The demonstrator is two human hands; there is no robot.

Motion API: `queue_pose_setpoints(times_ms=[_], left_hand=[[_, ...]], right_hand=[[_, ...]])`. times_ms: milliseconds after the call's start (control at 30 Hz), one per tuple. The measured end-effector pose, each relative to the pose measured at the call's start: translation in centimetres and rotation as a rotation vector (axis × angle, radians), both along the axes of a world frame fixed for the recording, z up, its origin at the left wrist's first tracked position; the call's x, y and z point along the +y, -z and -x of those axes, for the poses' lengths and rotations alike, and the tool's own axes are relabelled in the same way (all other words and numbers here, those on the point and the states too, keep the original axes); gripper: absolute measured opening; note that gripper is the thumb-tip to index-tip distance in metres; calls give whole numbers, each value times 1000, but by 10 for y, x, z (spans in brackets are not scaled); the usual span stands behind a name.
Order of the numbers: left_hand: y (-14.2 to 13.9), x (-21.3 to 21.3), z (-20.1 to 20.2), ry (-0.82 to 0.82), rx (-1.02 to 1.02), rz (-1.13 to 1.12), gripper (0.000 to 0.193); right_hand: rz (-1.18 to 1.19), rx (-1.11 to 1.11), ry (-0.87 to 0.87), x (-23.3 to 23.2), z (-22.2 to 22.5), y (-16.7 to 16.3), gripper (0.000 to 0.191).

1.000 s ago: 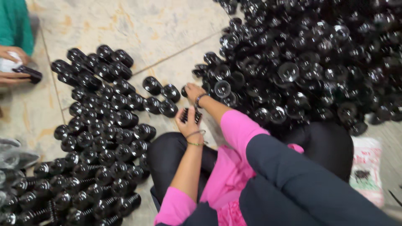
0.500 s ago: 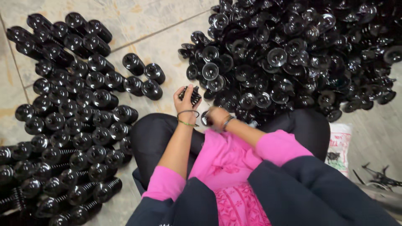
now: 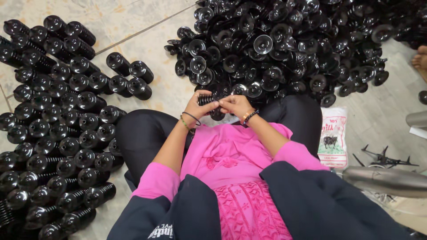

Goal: The person sits on the floor surrounded by piles of black plastic components. They pick up parts one at a time, fit a smaller piece into a ribbed cylindrical body by hand, and place the assembled unit onto the floor pile, repeating the cycle.

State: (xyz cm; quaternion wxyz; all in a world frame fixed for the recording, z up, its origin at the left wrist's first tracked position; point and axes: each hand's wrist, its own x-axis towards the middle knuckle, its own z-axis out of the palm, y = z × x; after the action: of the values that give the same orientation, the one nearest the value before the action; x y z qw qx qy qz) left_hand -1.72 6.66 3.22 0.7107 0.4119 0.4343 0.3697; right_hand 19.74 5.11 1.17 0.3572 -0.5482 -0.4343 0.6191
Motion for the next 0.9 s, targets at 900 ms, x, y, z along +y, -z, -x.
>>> queue_pose_setpoints(times_ms=[900], left_hand=[[-7,21,14,-92,-347,307,48]], right_hand=[[-8,450,73,11,12,-10,47]])
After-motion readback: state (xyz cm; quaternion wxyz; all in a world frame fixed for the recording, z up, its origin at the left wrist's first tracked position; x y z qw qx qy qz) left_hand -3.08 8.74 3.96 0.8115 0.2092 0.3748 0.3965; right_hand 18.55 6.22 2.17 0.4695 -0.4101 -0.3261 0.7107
